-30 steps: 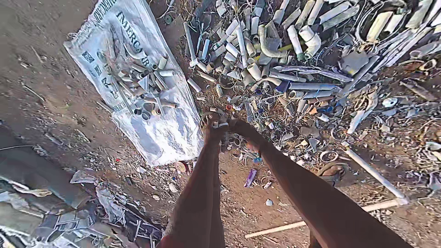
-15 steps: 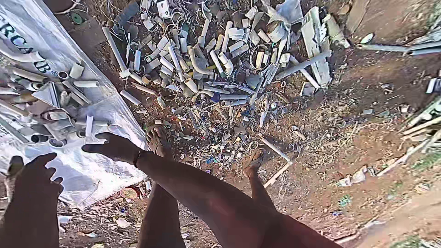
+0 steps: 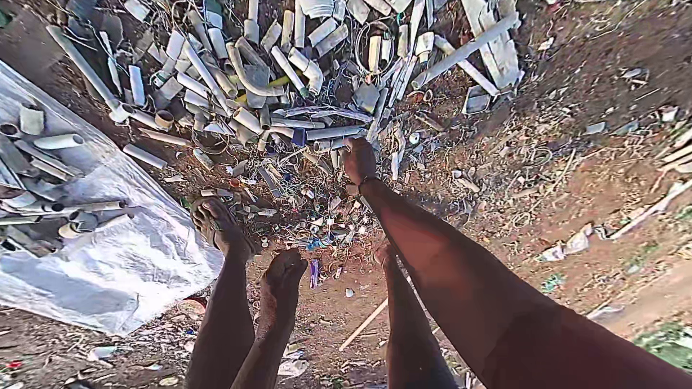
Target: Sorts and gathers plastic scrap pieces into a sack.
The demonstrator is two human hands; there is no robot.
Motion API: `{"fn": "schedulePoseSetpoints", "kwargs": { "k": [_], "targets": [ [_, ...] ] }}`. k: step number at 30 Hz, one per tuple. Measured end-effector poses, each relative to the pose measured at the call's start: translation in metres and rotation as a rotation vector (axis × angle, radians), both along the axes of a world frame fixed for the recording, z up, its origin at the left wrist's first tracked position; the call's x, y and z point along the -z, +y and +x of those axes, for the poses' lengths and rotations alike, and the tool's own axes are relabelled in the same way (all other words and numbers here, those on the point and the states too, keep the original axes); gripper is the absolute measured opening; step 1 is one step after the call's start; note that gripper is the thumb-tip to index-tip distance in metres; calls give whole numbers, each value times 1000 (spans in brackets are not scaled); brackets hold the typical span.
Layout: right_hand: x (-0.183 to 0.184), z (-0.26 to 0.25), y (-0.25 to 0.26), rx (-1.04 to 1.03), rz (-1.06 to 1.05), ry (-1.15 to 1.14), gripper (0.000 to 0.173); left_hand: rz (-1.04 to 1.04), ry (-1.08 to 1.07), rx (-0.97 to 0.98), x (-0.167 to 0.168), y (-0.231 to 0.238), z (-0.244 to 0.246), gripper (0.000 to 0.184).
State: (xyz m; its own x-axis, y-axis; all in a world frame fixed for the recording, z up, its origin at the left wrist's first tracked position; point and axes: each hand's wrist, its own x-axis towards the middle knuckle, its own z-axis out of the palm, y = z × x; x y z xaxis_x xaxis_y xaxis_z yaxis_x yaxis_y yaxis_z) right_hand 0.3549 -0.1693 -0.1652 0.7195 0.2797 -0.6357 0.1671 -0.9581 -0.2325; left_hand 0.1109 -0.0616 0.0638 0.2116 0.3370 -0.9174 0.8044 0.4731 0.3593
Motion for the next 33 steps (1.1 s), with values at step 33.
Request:
{"fn": "schedulePoseSetpoints", "kwargs": {
  "k": [33],
  "targets": [
    [41, -8, 89, -357, -88, -53, 37, -71, 142, -628, 41, 33, 15, 9]
  ]
}}
